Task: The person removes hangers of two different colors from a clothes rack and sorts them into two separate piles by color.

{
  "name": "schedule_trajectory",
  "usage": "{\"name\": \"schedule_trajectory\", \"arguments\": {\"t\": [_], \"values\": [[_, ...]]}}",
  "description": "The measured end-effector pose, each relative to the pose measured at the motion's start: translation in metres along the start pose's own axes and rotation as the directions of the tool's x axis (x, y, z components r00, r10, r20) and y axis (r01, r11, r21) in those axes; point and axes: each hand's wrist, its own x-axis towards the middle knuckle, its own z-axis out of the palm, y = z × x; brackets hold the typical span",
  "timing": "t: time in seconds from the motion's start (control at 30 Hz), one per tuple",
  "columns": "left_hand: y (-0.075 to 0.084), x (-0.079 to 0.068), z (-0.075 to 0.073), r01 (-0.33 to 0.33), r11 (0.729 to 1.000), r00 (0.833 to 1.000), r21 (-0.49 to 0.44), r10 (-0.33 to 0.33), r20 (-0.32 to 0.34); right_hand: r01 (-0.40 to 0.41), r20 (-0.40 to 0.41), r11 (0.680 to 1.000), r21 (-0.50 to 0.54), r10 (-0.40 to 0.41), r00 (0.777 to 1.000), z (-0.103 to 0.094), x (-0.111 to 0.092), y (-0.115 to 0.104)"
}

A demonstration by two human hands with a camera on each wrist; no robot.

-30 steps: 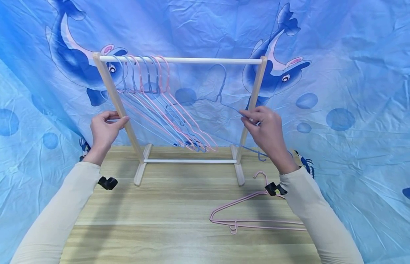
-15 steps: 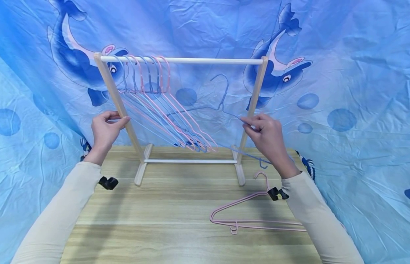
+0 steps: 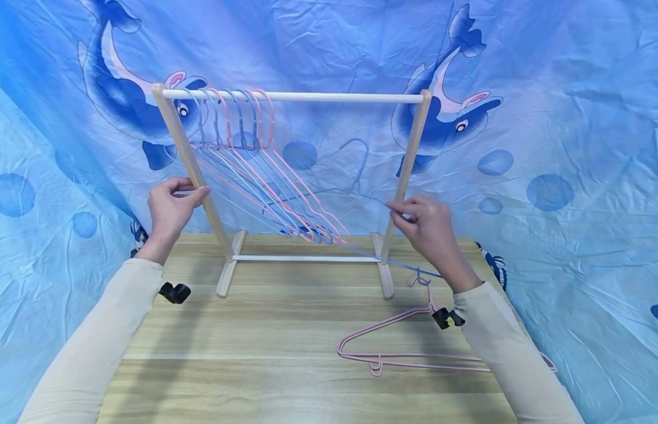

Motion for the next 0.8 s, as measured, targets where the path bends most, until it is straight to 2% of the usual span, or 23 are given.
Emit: {"name": "schedule_trajectory", "arguments": {"t": [0.37,0.8], "values": [[-0.001,0.0,0.0,-0.002,1.0,1.0,-0.01,0.002,0.006,0.002,0.071,0.999,0.034,-0.005,0.997,0.02,-0.021,0.011],[-0.001,0.0,0.0,-0.014,1.0,1.0,-0.001,0.014,0.003,-0.071,0.152,0.99,0.124,0.052,0.987,0.045,-0.046,0.013]]}}
